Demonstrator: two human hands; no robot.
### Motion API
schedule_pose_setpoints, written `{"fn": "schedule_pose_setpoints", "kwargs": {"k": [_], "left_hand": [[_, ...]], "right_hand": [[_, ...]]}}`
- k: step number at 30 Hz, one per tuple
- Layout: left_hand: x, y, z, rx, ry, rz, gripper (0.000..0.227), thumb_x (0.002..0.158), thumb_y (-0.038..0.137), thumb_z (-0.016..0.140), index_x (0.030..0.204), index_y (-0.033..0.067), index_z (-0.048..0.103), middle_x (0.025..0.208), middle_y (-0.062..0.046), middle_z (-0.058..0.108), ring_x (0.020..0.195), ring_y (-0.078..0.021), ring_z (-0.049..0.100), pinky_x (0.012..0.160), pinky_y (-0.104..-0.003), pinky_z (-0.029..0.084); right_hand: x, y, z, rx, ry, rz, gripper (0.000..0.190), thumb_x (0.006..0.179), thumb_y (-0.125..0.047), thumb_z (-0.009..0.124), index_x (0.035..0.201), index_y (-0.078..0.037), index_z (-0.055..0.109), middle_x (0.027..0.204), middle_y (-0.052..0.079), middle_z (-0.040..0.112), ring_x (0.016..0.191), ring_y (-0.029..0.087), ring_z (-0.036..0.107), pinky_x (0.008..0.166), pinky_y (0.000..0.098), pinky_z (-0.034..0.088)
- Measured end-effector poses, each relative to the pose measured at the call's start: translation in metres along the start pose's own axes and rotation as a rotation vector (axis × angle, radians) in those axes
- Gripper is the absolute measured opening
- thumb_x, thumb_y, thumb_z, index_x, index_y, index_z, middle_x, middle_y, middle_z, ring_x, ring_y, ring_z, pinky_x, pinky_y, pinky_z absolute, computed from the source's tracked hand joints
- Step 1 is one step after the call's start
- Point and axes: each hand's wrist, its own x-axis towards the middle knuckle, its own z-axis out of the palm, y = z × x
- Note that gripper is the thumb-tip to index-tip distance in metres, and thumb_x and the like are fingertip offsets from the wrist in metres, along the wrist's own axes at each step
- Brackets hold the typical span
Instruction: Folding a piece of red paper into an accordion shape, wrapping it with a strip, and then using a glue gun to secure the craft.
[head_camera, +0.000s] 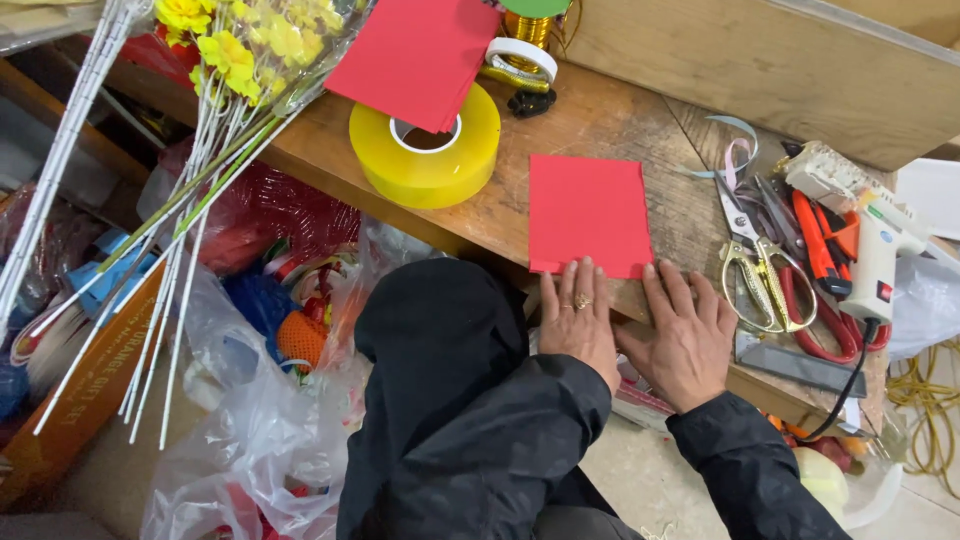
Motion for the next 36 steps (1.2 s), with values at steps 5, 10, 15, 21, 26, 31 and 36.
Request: {"fn": "schedule_pose_setpoints", "kwargs": {"k": [5, 10, 15, 21, 26, 31, 36], "left_hand": [[-0.026, -0.024, -0.015, 0.059, 0.191, -0.065, 0.107, 0.075, 0.021, 0.064, 0.164, -0.0018, 0.01, 0.173, -0.026, 0.004, 0.158, -0.0527, -0.001, 0.128, -0.071, -0.004], [-0.03, -0.024, -0.011, 0.086, 0.386, -0.146, 0.106, 0.076, 0.019, 0.065, 0.165, -0.0005, 0.011, 0.175, -0.026, -0.002, 0.153, -0.0624, 0.006, 0.127, -0.072, 0.001], [-0.027, -0.028, -0.014, -0.021, 0.463, -0.058, 0.11, 0.069, 0.024, 0.078, 0.158, -0.0116, 0.026, 0.168, -0.038, 0.016, 0.156, -0.0581, 0.014, 0.129, -0.063, 0.005], [0.017, -0.046, -0.005, -0.185, 0.323, -0.079, 0.115, 0.061, 0.027, 0.078, 0.157, -0.0088, 0.026, 0.167, -0.034, 0.02, 0.156, -0.0524, 0.016, 0.131, -0.061, 0.002], [0.007, -0.028, -0.041, -0.143, 0.228, 0.096, 0.118, 0.065, 0.022, 0.079, 0.163, -0.0041, 0.019, 0.172, -0.032, 0.006, 0.159, -0.0539, 0.0, 0.128, -0.065, -0.008], [0.032, -0.011, -0.01, -0.085, 0.033, 0.149, 0.127, 0.06, 0.034, 0.082, 0.165, 0.0047, 0.016, 0.175, -0.022, 0.006, 0.162, -0.0438, 0.001, 0.13, -0.06, -0.014], [0.018, -0.031, -0.028, 0.004, -0.049, -0.018, 0.111, 0.076, 0.028, 0.068, 0.165, 0.0016, 0.007, 0.174, -0.023, 0.001, 0.161, -0.0443, -0.004, 0.13, -0.06, -0.019]], "right_hand": [[0.002, -0.005, -0.009, 0.041, -0.029, 0.024, 0.094, 0.077, -0.065, 0.069, 0.16, -0.028, 0.049, 0.163, -0.003, 0.046, 0.152, 0.031, 0.037, 0.118, 0.0524, 0.028], [0.0, -0.006, -0.006, 0.053, -0.029, 0.035, 0.095, 0.078, -0.065, 0.069, 0.162, -0.028, 0.047, 0.163, -0.002, 0.045, 0.151, 0.031, 0.037, 0.117, 0.0523, 0.027], [0.0, -0.009, -0.007, 0.046, -0.023, 0.043, 0.096, 0.079, -0.067, 0.067, 0.163, -0.027, 0.046, 0.164, -0.002, 0.044, 0.152, 0.033, 0.037, 0.12, 0.0536, 0.026], [-0.003, -0.016, -0.002, 0.039, -0.021, 0.086, 0.098, 0.078, -0.062, 0.068, 0.164, -0.024, 0.042, 0.166, 0.0, 0.042, 0.153, 0.033, 0.034, 0.122, 0.0544, 0.024], [0.0, -0.011, 0.011, 0.046, -0.004, 0.086, 0.1, 0.075, -0.059, 0.07, 0.165, -0.024, 0.042, 0.166, 0.0, 0.041, 0.155, 0.034, 0.031, 0.124, 0.0546, 0.02], [-0.003, -0.011, 0.012, 0.041, 0.046, 0.057, 0.101, 0.073, -0.053, 0.07, 0.166, -0.024, 0.041, 0.167, 0.0, 0.039, 0.155, 0.034, 0.03, 0.126, 0.0538, 0.017], [-0.002, -0.012, 0.006, 0.09, 0.035, 0.075, 0.097, 0.078, -0.061, 0.069, 0.164, -0.023, 0.045, 0.165, 0.001, 0.043, 0.153, 0.035, 0.035, 0.124, 0.0543, 0.021]]}}
